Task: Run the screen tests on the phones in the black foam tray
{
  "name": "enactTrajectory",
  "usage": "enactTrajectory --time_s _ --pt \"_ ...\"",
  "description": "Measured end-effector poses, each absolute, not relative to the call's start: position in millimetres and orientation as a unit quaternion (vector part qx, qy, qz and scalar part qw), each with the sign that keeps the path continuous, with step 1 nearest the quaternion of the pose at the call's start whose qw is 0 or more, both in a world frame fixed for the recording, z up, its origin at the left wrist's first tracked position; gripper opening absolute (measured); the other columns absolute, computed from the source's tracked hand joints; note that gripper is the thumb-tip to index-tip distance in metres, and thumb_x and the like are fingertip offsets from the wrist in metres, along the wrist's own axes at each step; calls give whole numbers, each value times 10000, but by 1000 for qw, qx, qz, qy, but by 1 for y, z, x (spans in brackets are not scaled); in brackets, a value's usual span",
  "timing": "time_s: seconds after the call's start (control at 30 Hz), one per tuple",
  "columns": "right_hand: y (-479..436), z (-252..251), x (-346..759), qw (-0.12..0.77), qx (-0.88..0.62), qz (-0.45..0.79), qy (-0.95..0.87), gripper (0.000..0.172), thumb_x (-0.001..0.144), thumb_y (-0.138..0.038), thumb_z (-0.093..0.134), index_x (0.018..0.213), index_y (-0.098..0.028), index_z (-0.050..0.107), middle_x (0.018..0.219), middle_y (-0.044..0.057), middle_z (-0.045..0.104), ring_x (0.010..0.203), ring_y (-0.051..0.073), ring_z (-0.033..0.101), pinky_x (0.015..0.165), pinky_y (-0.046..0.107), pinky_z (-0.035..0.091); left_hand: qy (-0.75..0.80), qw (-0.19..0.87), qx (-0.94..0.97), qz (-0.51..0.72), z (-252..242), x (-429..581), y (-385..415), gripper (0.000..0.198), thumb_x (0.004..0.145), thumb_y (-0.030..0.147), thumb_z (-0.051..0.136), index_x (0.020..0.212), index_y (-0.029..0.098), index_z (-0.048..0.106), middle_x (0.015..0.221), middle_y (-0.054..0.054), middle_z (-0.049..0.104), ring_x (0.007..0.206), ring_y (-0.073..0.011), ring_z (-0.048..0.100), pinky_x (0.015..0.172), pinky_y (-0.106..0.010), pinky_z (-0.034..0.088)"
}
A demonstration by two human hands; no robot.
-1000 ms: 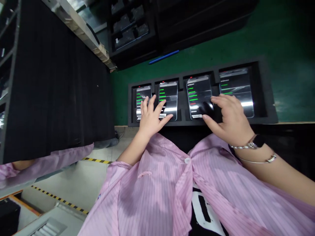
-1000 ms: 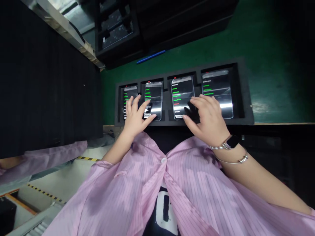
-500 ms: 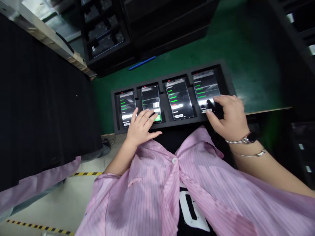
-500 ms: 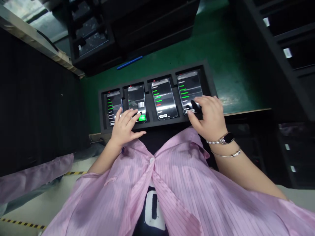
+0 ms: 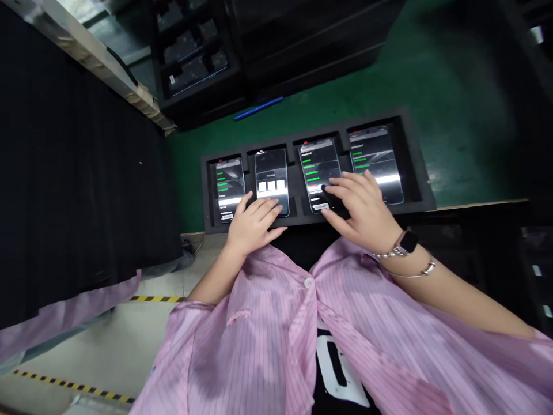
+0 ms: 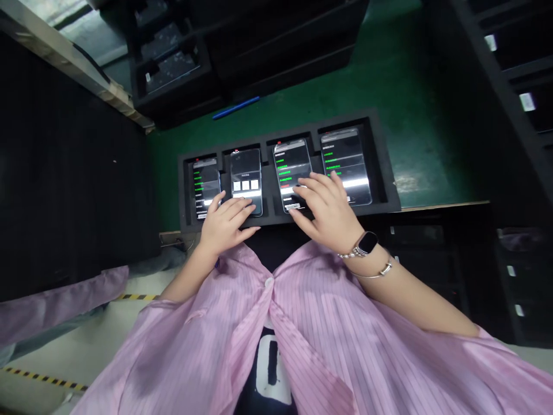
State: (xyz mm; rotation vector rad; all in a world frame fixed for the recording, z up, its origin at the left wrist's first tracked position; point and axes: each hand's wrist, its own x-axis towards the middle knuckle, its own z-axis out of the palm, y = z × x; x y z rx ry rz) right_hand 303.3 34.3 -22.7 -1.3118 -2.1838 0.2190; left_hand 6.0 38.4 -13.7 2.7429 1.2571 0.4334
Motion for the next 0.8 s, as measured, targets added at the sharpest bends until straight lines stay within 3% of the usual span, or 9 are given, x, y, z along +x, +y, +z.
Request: enactTrajectory --time_s 0.2,0.57,0.8 --pt "35 -34 293 286 -475 20 -832 383 1002 -382 630 1315 -160 624 1318 136 693 1302 344 597 1173 553 431 377 -17 908 183 -17 5 36 417 1013 529 611 1243 200 724 1284 -69 775 1178 -268 727 1174 -526 464" --pt "34 -32 293 293 -467 -4 -834 371 1006 -378 631 1302 -155 624 1290 129 707 1263 336 624 1134 532 469 411 56 901 130 -16 6 37 449 1007 551 594 1289 225 722 1341 -74 750 1249 -295 694 1212 -556 426" --pt "34 -34 293 293 -472 -3 -832 365 1002 -382 627 1289 -156 633 1290 131 708 1266 340 625 1128 532 471 406 40 901 144 -17 6 37 445 1004 548 602 1275 218 725 1322 -78 758 1233 -291 701 1191 -546 442"
